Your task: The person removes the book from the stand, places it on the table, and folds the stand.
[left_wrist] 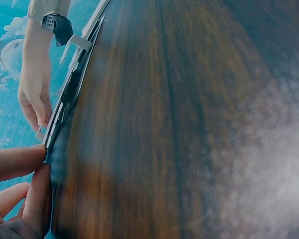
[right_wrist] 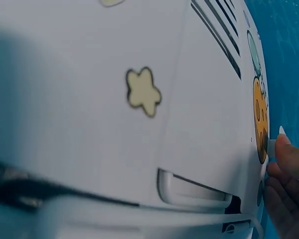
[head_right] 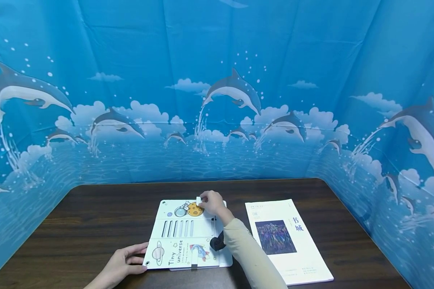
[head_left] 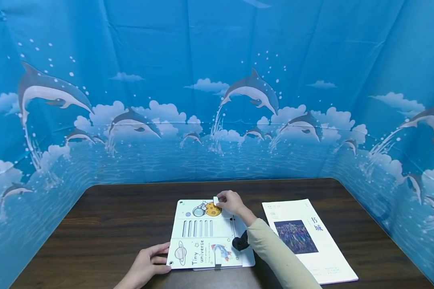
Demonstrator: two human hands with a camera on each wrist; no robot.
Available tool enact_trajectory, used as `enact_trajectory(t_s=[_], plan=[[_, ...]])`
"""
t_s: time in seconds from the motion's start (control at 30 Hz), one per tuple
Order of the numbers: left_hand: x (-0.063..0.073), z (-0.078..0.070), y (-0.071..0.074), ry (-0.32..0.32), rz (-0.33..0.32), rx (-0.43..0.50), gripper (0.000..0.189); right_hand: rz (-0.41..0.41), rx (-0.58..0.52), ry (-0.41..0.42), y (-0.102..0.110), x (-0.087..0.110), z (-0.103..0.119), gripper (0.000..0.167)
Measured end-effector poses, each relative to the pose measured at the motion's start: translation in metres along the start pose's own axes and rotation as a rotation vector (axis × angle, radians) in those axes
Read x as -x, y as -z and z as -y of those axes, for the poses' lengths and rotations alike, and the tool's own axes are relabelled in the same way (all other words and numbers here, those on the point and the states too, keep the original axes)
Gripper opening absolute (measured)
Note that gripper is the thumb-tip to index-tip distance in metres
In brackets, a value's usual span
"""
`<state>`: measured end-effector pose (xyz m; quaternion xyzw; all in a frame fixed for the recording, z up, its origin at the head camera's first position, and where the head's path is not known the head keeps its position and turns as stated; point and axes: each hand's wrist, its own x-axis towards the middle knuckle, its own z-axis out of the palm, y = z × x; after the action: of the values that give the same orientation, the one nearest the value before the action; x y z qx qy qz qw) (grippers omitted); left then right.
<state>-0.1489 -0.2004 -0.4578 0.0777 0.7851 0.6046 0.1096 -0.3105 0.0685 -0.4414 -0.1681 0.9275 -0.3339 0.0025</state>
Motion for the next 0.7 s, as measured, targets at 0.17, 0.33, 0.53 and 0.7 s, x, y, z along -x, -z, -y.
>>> enact_trajectory(t_s=[0.17, 0.33, 0.53, 0.7], plan=[[-0.0003, -0.0008, -0.0013, 0.007, -0.001, 0.0, 0.067, -0.033, 0.029, -0.016, -0.0019, -0.0002, 0.0014, 0.022], [0.001, -0.0015, -0.0007, 0.028, -0.006, -0.001, 0.067, -0.047, 0.039, -0.031, -0.0033, 0.0007, 0.0054, 0.02], [0.0014, -0.0018, -0.0003, 0.029, -0.003, 0.001, 0.067, -0.036, 0.022, -0.055, -0.0031, 0.0016, 0.0074, 0.021], [0.0005, -0.0014, -0.0006, 0.028, -0.003, -0.01, 0.067, -0.015, -0.043, -0.068, 0.0015, 0.0029, 0.0056, 0.023]])
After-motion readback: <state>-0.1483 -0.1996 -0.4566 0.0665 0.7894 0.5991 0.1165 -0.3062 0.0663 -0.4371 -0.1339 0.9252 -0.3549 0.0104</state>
